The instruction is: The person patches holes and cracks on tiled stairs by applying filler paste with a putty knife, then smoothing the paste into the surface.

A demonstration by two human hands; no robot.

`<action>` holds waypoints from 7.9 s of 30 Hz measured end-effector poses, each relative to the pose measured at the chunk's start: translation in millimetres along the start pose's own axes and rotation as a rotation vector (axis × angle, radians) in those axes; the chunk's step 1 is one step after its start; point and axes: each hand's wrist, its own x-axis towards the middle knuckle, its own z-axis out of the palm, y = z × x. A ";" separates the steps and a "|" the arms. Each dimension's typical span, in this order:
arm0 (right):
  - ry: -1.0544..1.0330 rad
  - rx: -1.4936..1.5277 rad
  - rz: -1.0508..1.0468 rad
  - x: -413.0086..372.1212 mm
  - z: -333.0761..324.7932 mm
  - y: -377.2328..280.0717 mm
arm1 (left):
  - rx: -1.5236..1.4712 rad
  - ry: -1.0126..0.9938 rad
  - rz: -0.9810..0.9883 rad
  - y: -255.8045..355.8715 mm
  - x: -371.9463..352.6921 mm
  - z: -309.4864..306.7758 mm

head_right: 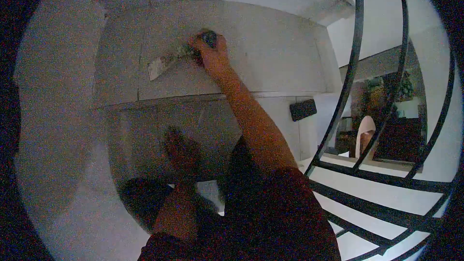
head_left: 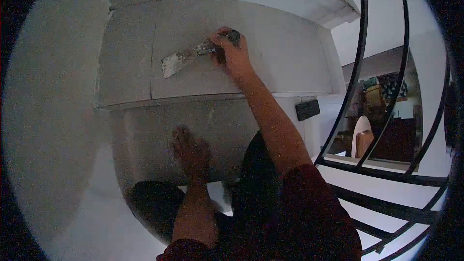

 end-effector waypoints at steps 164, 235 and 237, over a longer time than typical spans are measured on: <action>-0.193 -0.300 -0.413 -36.1 38.3 -18.1 | 0.132 0.283 0.087 9.3 -1.6 55.7; -0.057 -0.146 -0.269 -32.9 63.0 4.4 | -0.018 -0.124 -0.027 1.7 6.9 5.4; -0.088 -0.176 -0.252 -35.0 67.8 -1.7 | -0.073 -0.233 -0.119 4.5 7.1 0.6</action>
